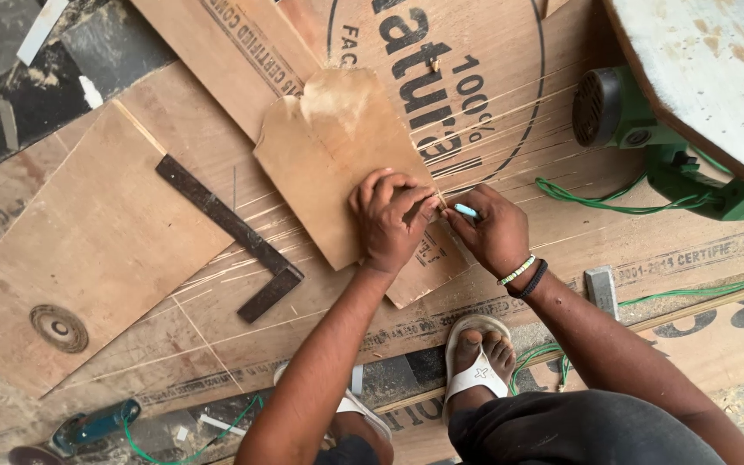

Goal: Marking and measuring pieces of wood for furniture manufacturing using a square and a pencil.

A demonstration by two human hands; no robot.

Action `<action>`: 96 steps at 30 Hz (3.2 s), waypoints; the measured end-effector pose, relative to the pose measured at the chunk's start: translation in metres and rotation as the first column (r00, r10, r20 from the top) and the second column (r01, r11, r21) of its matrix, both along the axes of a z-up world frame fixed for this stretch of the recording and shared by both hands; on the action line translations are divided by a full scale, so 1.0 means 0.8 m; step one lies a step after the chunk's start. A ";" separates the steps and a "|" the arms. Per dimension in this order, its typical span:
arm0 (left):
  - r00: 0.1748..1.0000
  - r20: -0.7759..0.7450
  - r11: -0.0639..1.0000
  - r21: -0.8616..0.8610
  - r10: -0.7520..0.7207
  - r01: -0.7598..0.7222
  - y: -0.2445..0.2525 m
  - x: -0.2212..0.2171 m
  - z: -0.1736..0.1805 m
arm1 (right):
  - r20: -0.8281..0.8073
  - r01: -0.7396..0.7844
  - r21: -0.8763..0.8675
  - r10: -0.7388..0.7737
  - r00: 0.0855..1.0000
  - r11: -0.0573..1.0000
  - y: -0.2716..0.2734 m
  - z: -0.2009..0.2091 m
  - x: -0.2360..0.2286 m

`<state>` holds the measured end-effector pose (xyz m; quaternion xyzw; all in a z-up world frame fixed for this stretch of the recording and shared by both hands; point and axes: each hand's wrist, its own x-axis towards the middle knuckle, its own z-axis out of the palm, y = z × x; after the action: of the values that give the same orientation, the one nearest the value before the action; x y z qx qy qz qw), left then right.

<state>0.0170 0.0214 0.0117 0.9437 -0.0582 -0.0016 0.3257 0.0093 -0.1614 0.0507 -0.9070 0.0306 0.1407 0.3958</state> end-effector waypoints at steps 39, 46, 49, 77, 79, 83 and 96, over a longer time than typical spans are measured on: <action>0.999 0.036 1.000 -0.003 -0.008 0.008 0.002 -0.007 -0.007 | 0.134 -0.216 0.020 0.212 0.968 0.976 0.050 0.045 -0.058; 1.000 0.017 1.000 0.002 -0.008 0.008 0.002 -0.006 -0.007 | 0.046 -0.204 -0.044 0.206 0.977 0.978 0.060 0.054 -0.054; 1.000 0.020 1.000 0.004 -0.012 0.012 0.002 -0.008 -0.010 | 0.033 -0.201 -0.039 0.202 0.979 0.979 0.058 0.052 -0.071; 0.999 0.038 0.996 -0.080 0.032 -0.029 0.004 -0.002 -0.016 | -0.021 0.045 0.194 -0.042 0.999 0.980 0.011 0.055 -0.103; 0.993 0.009 0.931 -0.349 0.121 -0.110 0.009 -0.002 -0.028 | 0.060 0.106 0.234 -0.123 0.991 0.966 0.001 0.055 -0.092; 0.922 -0.091 0.766 -0.529 0.378 -0.366 0.060 -0.021 0.002 | 0.245 0.066 0.194 -0.113 0.963 0.979 -0.021 0.045 -0.067; 0.672 -0.432 0.532 -0.411 0.601 -0.740 0.075 -0.116 0.018 | 0.212 -0.068 0.151 0.035 0.977 0.986 0.006 0.018 -0.011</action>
<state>-0.0758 0.0810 0.0257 0.7458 0.3531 0.0288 0.5642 0.0003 -0.1565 0.0654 -0.8831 -0.0457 0.0572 0.4634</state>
